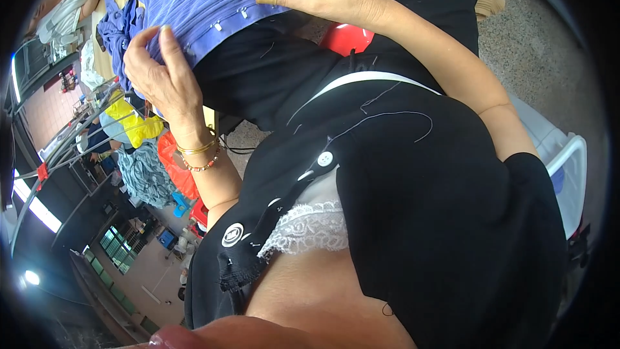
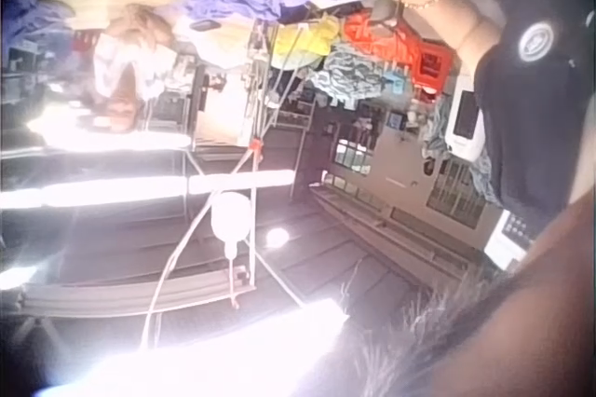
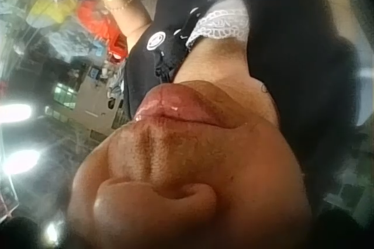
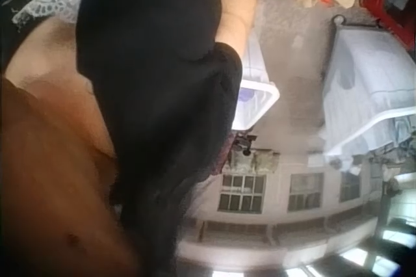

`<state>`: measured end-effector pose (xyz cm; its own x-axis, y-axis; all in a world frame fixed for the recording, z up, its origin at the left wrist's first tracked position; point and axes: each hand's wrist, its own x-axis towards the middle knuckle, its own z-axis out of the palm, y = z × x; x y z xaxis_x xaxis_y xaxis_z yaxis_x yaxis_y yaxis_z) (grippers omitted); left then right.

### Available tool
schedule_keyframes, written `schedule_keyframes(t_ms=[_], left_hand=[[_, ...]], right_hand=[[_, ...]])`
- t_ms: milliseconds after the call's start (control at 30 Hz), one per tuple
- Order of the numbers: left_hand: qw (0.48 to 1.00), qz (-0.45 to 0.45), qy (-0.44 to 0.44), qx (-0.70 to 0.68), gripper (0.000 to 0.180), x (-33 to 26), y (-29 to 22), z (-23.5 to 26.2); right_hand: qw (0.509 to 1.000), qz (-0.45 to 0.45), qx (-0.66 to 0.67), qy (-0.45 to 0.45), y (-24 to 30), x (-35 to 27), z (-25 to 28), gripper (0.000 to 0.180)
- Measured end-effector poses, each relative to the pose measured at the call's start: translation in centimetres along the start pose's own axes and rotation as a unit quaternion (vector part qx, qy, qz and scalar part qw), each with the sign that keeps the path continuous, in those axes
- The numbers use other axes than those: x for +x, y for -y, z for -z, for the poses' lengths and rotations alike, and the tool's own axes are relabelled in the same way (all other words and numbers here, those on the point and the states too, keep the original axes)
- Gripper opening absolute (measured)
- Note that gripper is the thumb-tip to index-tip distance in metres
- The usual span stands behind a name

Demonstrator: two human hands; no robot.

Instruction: Trimming loose threads from various shirts using small scissors.

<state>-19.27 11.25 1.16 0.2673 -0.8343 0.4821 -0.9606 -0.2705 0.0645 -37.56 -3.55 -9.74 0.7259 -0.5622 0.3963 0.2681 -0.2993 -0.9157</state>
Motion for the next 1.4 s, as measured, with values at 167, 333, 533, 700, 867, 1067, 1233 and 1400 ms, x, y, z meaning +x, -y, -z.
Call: schedule_keyframes(t_ms=[167,333,533,700,867,1067,1233,1400], left_hand=[[0.982,0.125,-0.093,-0.105,0.033,-2.3,3.3,-0.5],[0.95,0.182,-0.151,-0.205,0.031,-3.9,5.3,-2.2],[0.949,0.22,-0.167,-0.153,0.032,-6.4,7.2,-2.5],[0.956,0.223,-0.153,-0.115,0.031,-6.8,8.1,-3.8],[0.954,0.198,-0.167,-0.152,0.024,-7.4,6.8,-2.5],[0.966,0.083,-0.212,-0.123,0.024,-8.1,3.5,0.3],[0.977,0.017,-0.162,-0.137,0.031,-8.0,0.8,0.5],[0.99,-0.005,-0.11,-0.089,0.03,-7.4,1.5,0.5]], right_hand=[[0.979,-0.119,0.163,-0.037,-2.4,1.4,-1.6,0.043],[0.985,-0.096,0.146,-0.017,-2.1,4.8,-2.0,0.039],[0.986,-0.097,0.129,0.035,-0.3,7.6,-4.4,0.04],[0.991,-0.08,0.097,0.052,1.2,8.1,-5.1,0.038],[0.997,-0.048,0.04,0.043,0.9,7.0,-5.0,0.044],[0.998,-0.016,-0.016,0.059,3.9,5.1,-3.5,0.042],[0.989,0.085,-0.101,0.073,5.5,3.9,-3.4,0.036],[0.99,0.077,-0.094,0.075,5.4,3.0,-3.1,0.035]])
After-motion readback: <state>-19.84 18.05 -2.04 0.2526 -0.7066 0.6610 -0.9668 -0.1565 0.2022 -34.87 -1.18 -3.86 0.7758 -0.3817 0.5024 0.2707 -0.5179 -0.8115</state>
